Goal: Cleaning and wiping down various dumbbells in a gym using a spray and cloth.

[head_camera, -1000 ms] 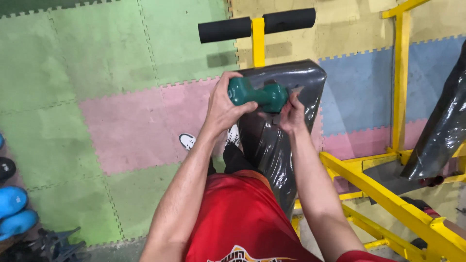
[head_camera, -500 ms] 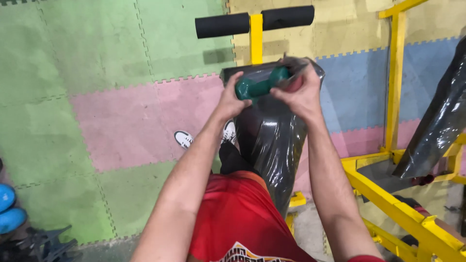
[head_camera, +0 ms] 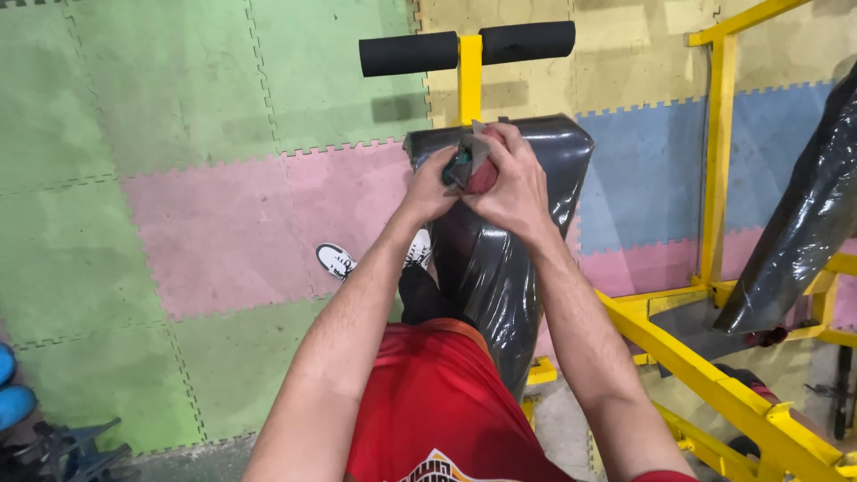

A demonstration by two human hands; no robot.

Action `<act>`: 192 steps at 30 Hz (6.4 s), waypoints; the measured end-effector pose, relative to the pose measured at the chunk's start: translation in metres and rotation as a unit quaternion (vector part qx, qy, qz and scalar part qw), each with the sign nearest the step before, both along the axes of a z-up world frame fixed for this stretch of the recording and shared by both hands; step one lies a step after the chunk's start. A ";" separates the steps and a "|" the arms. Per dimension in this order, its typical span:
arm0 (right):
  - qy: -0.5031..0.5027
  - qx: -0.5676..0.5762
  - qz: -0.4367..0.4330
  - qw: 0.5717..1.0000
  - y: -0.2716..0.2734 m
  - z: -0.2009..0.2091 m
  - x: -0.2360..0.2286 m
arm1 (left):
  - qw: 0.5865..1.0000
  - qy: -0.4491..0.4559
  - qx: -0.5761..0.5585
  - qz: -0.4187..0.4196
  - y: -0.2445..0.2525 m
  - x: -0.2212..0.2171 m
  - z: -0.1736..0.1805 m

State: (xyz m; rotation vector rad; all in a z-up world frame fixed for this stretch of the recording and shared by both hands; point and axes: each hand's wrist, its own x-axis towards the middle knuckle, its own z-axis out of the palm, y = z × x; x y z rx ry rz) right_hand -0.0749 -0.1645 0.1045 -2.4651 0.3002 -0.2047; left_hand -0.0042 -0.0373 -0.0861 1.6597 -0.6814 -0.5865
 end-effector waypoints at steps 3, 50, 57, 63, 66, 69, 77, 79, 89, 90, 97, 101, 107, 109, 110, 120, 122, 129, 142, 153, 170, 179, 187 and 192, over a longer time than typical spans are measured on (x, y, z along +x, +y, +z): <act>-0.001 0.006 0.009 1.000 -0.002 -0.003 -0.003 | 0.977 0.194 -0.070 0.059 -0.007 0.000 -0.022; -0.098 -0.094 0.037 0.990 0.018 -0.016 -0.014 | 0.815 0.529 -0.212 0.105 -0.006 -0.023 0.072; 0.209 0.377 -0.190 0.882 -0.028 -0.034 0.017 | 0.834 0.505 -0.153 0.164 -0.016 -0.031 0.094; 0.081 0.480 -0.307 0.818 -0.048 -0.094 -0.006 | 0.951 0.197 0.107 0.211 -0.011 -0.033 0.143; -0.097 0.556 -0.120 0.817 -0.014 -0.118 -0.013 | 0.959 0.016 0.126 0.252 -0.019 -0.029 0.142; -0.166 0.743 -0.137 0.633 0.007 -0.146 -0.016 | 0.935 -0.097 0.241 0.239 -0.029 -0.017 0.162; -0.126 0.629 -0.150 0.753 0.016 -0.199 0.009 | 0.926 -0.154 0.262 0.225 -0.011 0.007 0.145; -0.109 0.527 -0.142 0.831 0.005 -0.213 0.016 | 0.933 -0.163 0.240 0.213 -0.011 0.011 0.141; 0.007 0.329 -0.059 0.942 -0.008 -0.191 0.054 | 0.942 -0.139 0.210 0.221 0.000 0.025 0.142; 0.027 0.329 -0.135 0.934 -0.003 -0.203 0.052 | 0.942 -0.136 0.212 0.223 -0.001 0.028 0.142; -0.144 0.685 -0.359 0.617 0.075 -0.187 0.020 | 0.930 -0.111 0.243 0.253 -0.010 0.040 0.141; -0.228 0.598 -0.319 0.699 0.085 -0.182 0.019 | 0.929 -0.106 0.256 0.244 -0.010 0.038 0.148; -0.091 -0.018 -0.080 0.992 0.000 -0.289 0.022 | 0.940 -0.118 0.231 0.224 0.002 0.029 0.140; -0.051 -0.017 0.023 0.998 -0.022 -0.260 0.042 | 0.942 -0.136 0.203 0.231 0.005 0.027 0.139; 0.015 0.088 0.022 0.996 -0.026 -0.239 0.056 | 0.941 -0.134 0.215 0.227 0.007 0.026 0.141; -0.138 -0.066 -0.076 0.985 0.023 -0.155 0.015 | 0.931 0.065 0.311 0.180 0.021 0.044 0.156; -0.062 0.041 -0.135 0.988 0.034 -0.125 0.003 | 0.922 0.125 0.329 0.164 0.022 0.041 0.167; 0.034 0.802 -0.198 0.563 0.042 -0.216 -0.050 | 0.938 0.133 0.286 0.140 0.018 0.007 0.166; 0.155 0.788 -0.179 0.569 0.048 -0.175 -0.020 | 0.968 0.017 0.146 0.204 0.090 -0.039 0.146; 0.221 0.531 0.009 0.818 0.182 -0.013 0.096 | 0.958 0.123 -0.008 0.258 0.235 0.004 0.164; 0.339 0.334 0.315 0.821 0.514 -0.013 0.177 | 0.879 0.158 -0.037 0.448 0.521 -0.007 0.187; 0.362 0.256 0.466 0.765 0.649 -0.011 0.204 | 0.781 0.145 -0.118 0.595 0.604 -0.020 0.171; 0.378 0.240 0.560 0.697 0.772 -0.016 0.271 | 0.715 0.108 -0.116 0.681 0.693 0.032 0.157; 0.404 0.217 0.560 0.690 0.851 -0.020 0.330 | 0.681 0.117 -0.203 0.694 0.758 0.087 0.161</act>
